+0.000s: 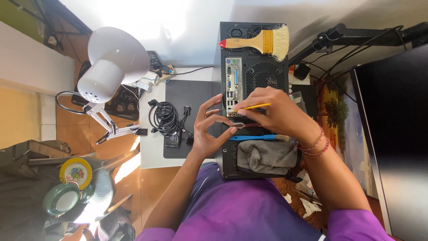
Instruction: Cleaning the exterior and ports of a computer tower case using brushes and a cloth, then tightening case screws with a screwdriver.
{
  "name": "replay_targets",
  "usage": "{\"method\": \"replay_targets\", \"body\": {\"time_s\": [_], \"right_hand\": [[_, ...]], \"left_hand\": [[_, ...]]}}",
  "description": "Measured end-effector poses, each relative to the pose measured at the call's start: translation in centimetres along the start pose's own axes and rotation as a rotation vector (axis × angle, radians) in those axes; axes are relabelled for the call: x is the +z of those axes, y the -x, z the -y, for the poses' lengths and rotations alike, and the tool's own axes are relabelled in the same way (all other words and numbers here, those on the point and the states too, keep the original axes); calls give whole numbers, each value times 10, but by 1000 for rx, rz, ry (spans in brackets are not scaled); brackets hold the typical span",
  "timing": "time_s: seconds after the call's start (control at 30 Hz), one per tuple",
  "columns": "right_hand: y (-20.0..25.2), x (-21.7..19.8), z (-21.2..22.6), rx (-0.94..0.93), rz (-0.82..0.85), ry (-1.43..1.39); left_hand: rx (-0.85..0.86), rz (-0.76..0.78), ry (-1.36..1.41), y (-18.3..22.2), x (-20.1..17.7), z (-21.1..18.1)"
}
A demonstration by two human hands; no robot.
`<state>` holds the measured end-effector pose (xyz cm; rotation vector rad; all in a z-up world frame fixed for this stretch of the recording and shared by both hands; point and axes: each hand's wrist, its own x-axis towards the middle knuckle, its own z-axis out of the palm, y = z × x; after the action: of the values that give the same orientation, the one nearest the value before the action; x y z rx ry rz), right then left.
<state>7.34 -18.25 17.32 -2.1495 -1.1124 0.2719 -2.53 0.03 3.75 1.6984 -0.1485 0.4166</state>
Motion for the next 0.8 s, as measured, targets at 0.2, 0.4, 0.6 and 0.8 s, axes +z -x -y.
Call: {"method": "replay_targets", "body": {"time_s": [0.2,0.4,0.6,0.8], "right_hand": [[3,-2,-6,4,-58,203],[-1,5,-9,-59,-68,226],[-1,9,-1,-35,-73,238],[1,10,-1,-29,-58,116]], "left_hand": [[10,5,33,7,-1,10],[-147,-30,226,5,6,29],[-220,46,305,4,12,48],[-159,79,313,-7,18,54]]}}
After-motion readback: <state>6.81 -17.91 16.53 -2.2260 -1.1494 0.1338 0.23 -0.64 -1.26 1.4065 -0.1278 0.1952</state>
